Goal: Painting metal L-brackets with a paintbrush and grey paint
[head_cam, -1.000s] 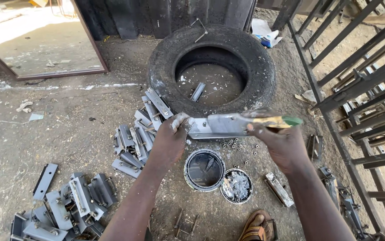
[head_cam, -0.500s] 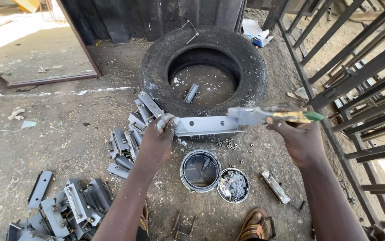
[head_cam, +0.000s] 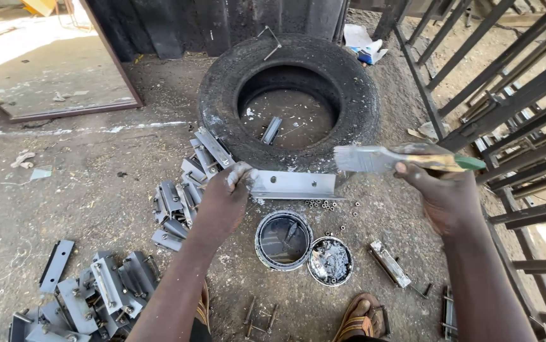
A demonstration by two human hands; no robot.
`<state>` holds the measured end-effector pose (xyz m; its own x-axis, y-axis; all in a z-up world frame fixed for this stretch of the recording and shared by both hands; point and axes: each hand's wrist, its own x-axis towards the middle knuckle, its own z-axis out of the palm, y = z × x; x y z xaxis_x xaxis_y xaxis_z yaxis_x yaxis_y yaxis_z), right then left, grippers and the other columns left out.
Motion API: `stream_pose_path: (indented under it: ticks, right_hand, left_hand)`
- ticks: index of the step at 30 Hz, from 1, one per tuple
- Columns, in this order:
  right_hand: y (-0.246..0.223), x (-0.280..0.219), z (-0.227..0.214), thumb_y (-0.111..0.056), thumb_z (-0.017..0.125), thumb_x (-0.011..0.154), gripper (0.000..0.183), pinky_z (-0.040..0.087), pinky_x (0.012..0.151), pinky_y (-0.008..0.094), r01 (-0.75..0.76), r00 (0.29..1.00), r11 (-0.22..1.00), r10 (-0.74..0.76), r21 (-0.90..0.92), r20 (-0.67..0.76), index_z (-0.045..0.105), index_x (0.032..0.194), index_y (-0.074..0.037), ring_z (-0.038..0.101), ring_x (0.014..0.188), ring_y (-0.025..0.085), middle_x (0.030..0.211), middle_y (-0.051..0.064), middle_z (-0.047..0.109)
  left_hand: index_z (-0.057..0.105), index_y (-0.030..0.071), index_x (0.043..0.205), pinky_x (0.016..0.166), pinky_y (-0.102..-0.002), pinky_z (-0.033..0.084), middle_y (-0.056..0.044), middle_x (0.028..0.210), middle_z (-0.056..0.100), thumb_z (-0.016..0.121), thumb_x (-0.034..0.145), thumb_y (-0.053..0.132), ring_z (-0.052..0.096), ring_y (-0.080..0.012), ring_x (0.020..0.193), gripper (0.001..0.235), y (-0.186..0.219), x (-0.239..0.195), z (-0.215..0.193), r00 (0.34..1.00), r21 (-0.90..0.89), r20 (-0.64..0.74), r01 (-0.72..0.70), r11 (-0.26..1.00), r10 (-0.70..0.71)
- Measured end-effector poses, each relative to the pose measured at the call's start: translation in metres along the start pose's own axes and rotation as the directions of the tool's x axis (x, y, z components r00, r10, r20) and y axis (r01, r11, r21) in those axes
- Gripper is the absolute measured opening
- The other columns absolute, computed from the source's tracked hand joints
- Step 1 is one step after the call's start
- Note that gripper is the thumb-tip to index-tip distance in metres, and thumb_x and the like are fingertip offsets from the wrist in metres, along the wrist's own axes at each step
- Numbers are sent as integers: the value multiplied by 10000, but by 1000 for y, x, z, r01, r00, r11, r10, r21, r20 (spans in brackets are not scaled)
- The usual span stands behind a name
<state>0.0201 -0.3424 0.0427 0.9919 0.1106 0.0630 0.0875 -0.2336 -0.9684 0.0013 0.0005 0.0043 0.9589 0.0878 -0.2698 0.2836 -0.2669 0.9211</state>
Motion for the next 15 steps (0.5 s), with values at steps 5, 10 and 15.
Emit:
stream_pose_path:
  ticks: [5, 10, 15]
  right_hand:
    - [-2, -2, 8, -14, 749, 852, 172, 496, 586, 288, -85, 994, 979, 97, -185, 58, 773, 1021, 11, 661, 750, 184, 917, 106, 773]
    - [25, -1, -10, 103, 669, 819, 450, 525, 1019, 269, -122, 984, 934, 157, 336, -79, 567, 1255, 53, 622, 1139, 214, 1210, 164, 643]
    - [-1, -4, -3, 64, 697, 871, 154, 519, 658, 298, -144, 983, 973, 161, -183, 84, 738, 1011, 16, 642, 803, 199, 943, 111, 728]
  left_hand:
    - [711, 84, 1150, 549, -252, 396, -63, 807, 648, 506, 1082, 201, 448, -112, 599, 246, 8, -7, -1, 1000, 42, 16, 19, 999, -20]
    - [695, 91, 1007, 809, -242, 442, -15, 909, 696, 484, 1036, 48, 572, -112, 845, 217, -2, 4, 1, 993, -7, 46, -107, 994, 108]
    - [686, 79, 1230, 656, -274, 409, -67, 901, 732, 452, 988, 41, 562, -129, 716, 339, -4, 1, 4, 997, 15, 47, -62, 998, 61]
